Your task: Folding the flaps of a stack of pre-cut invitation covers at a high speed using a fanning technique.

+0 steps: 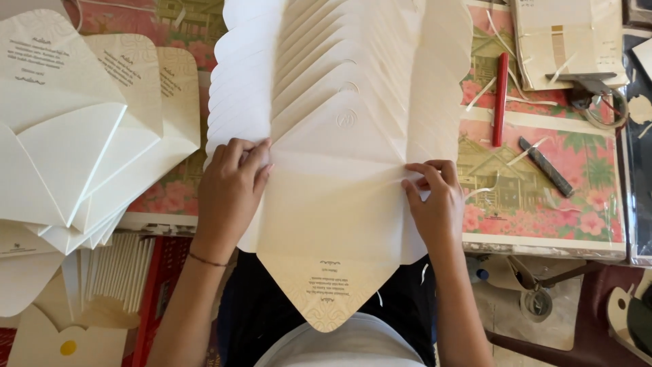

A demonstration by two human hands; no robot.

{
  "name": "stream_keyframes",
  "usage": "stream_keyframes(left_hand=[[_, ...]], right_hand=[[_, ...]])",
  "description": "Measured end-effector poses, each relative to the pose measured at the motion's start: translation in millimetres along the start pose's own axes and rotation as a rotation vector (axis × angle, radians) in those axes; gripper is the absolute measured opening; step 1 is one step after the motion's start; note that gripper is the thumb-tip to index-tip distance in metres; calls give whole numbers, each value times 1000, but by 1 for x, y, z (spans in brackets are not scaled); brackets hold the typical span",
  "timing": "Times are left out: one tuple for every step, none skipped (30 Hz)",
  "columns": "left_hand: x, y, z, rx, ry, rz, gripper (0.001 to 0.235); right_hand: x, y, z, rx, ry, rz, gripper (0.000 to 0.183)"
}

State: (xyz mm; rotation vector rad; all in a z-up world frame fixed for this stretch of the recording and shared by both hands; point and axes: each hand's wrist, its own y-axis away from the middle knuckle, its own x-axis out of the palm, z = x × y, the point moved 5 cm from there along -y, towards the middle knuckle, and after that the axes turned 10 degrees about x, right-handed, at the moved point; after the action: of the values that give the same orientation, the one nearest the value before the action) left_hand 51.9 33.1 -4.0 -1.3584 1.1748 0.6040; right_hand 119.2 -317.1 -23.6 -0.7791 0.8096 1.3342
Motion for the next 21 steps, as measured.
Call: stream_keyframes(left_hand=[[2,2,1,-7,10,-13,33],[4,4,3,-14,19,-26,30],[5,5,3,-15,15,-25,30],[6,6,5,-46,81,-42,29],[8,7,6,-76,151,-56,29],[7,8,6,-77,151,-52,29],[7,8,7,-83,169,-52,28],[8,8,8,-90,187,-52,27],[9,9,6,-87,187,-51,27],[9,9,3,-68,125,-60,25],[10,10,-1,-48,65,-68,22],[12,12,-1,-44,68,-65,22],[14,14,-4,-9,-25,-61,18],[16,16,-6,27,-118,-58,14],[14,16,-7,31,-115,-58,14],[12,17,-9,58,-151,-50,12],[10,18,-12,84,-189,-43,9],[12,19,-11,85,-187,-44,9],[14,20,-11,100,-211,-46,11],[16,21,-11,116,-236,-49,12],[15,21,-12,118,-237,-51,12]], right_hand=[[1,-1,-4,21,-37,21,32],[2,-2,-7,42,-73,43,33],[0,-3,-4,40,-77,44,33],[-1,-5,-1,56,-76,60,34],[-3,-4,0,76,-72,76,36],[-4,-4,4,78,-73,78,36],[-6,-5,7,89,-83,97,34],[-8,-5,10,99,-93,115,31],[-8,-7,9,101,-94,113,31],[-7,-10,8,105,-83,132,32],[-7,-11,6,112,-72,151,33],[-7,-10,6,117,-72,149,33],[-8,-10,7,95,-46,136,33],[-9,-9,8,73,-20,123,34],[-7,-4,9,77,-19,119,34],[-7,0,12,34,12,79,31],[-7,4,16,-11,43,40,27],[-4,9,16,-9,44,38,27],[-2,14,20,-89,111,-28,21],[-1,20,25,-169,178,-95,15],[-3,25,33,-169,177,-97,15]])
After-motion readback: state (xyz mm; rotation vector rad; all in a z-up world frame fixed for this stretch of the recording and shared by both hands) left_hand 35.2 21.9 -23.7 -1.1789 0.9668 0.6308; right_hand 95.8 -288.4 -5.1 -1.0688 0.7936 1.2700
